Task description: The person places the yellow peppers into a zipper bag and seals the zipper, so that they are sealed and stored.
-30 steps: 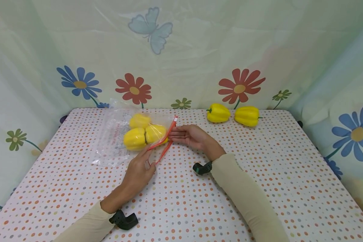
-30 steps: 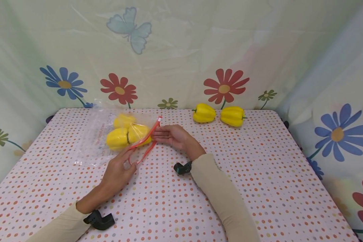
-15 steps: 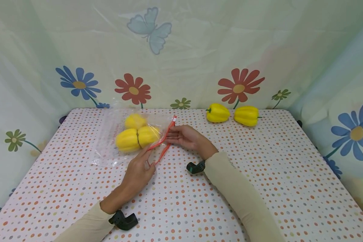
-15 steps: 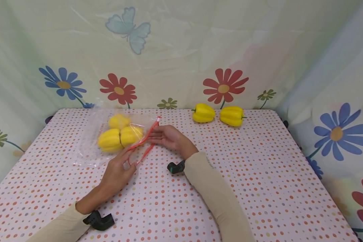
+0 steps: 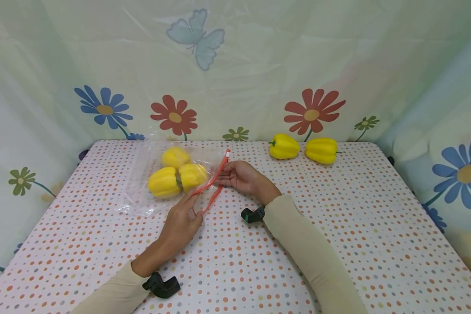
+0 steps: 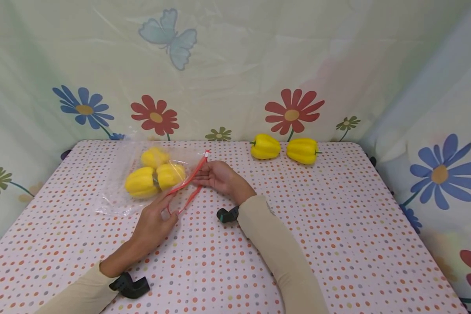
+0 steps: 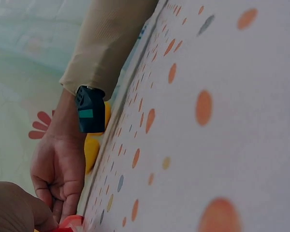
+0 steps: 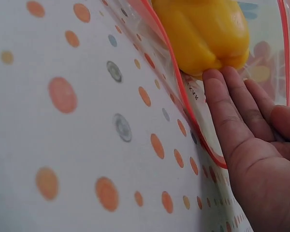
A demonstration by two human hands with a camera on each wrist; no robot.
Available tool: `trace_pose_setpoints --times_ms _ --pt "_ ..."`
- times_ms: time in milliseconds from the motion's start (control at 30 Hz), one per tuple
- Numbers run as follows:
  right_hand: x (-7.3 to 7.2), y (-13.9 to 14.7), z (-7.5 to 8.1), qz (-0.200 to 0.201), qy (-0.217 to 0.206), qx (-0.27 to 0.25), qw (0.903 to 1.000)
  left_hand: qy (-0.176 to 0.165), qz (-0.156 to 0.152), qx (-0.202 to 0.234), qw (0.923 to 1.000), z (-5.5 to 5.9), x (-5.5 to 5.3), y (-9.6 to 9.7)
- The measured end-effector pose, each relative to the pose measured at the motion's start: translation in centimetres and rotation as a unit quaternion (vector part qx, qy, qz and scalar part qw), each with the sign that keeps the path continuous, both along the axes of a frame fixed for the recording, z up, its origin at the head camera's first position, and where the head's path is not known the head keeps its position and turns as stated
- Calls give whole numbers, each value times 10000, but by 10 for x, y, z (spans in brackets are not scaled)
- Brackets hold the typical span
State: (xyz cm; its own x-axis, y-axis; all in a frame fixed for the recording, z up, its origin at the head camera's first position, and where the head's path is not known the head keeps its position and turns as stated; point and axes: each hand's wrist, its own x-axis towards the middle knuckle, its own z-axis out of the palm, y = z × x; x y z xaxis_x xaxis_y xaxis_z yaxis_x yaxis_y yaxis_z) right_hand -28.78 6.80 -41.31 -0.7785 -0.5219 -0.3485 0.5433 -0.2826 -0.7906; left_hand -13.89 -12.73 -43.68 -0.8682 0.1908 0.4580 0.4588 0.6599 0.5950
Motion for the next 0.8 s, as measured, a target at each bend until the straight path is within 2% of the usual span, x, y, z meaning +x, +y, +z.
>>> trace_pose_setpoints --times_ms 300,533,800 --pt "-1 1 -1 22 25 68 10000 46 -10 5 10000 -2 -1 0" --pt "-2 4 0 -10 -136 -28 9999 19 -22 -42 10000 0 -1 1" --pt "-1 9 3 76 -136 -174 9997 -60 37 -32 10000 1 0 1"
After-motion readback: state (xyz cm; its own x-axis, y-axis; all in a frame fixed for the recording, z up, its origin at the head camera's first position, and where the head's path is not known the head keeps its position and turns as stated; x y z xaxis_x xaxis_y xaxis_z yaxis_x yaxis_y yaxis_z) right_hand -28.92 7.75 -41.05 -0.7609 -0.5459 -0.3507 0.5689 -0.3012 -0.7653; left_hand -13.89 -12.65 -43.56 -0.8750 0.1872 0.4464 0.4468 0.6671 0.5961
